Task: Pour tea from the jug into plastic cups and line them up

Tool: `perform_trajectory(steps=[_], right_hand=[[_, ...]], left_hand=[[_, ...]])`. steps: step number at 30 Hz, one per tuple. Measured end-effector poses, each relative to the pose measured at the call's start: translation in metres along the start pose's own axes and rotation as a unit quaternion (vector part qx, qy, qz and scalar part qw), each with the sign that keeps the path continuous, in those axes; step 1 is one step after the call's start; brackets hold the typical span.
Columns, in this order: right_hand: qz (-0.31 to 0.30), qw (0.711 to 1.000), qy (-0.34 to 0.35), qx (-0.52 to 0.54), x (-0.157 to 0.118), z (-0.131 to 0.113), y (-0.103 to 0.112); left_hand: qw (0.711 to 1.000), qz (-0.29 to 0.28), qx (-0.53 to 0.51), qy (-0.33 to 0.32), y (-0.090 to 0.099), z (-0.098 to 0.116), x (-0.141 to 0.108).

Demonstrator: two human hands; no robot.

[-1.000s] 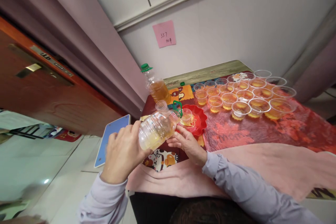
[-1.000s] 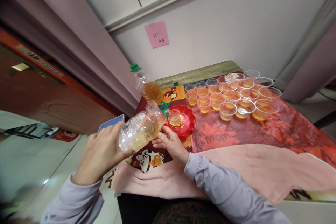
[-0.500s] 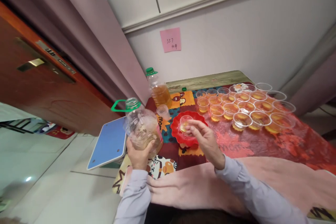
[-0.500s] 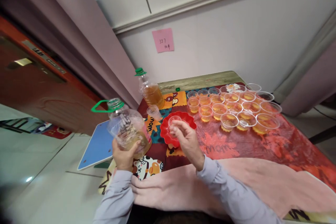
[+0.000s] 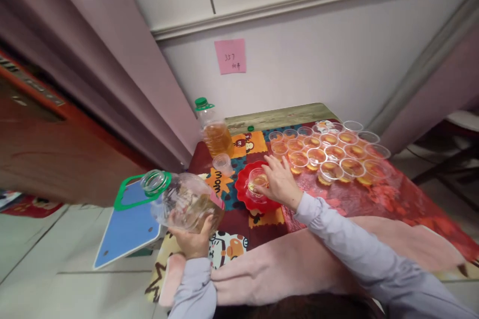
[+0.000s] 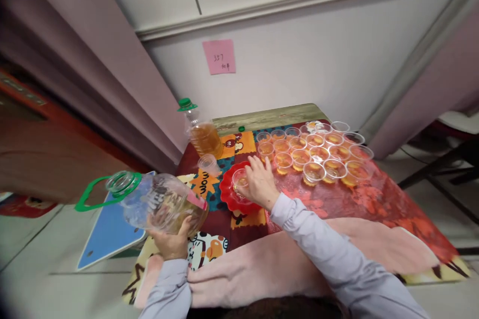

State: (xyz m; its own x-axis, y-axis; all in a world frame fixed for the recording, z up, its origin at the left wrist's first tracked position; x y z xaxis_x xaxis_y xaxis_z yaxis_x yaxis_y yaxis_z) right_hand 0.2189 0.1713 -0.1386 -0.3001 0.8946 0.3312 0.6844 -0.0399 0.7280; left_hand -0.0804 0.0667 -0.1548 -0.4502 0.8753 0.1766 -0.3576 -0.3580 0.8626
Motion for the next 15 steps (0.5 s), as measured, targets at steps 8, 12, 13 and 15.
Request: perform_trajectory(steps=[8, 12, 13, 15], right_hand=[[0.010, 0.999, -0.033, -0.004, 0.005, 0.002, 0.001], [0.014, 0.999, -0.048, 0.004, 0.007, 0.006, -0.001], [0.010, 0.999, -0.051, 0.010, 0.008, 0.007, -0.002], [-0.002, 0.998, -0.054, 0.029, 0.010, 0.007, -0.005]], left_hand=[[0.996, 0.024, -0.081, 0.027, -0.010, -0.010, 0.005], [0.998, 0.001, -0.058, 0.007, -0.011, -0.008, 0.007], [0.998, 0.006, -0.060, 0.008, -0.011, -0.011, 0.008], [0.997, 0.025, -0.071, 0.010, -0.010, -0.019, 0.009]])
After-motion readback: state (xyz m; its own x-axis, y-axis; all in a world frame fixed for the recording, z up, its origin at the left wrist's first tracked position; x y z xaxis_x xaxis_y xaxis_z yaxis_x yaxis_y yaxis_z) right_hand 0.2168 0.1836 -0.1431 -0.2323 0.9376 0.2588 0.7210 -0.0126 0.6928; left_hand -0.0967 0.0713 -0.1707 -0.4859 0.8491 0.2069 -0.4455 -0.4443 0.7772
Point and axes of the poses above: each hand's wrist, its own x-axis towards the middle knuckle, its own y-axis out of the back of the hand, z = x × y, the point moved 8 cm from there along x, towards the middle knuckle, and after that the axes turned 15 degrees about x, right-handed, at the moved point
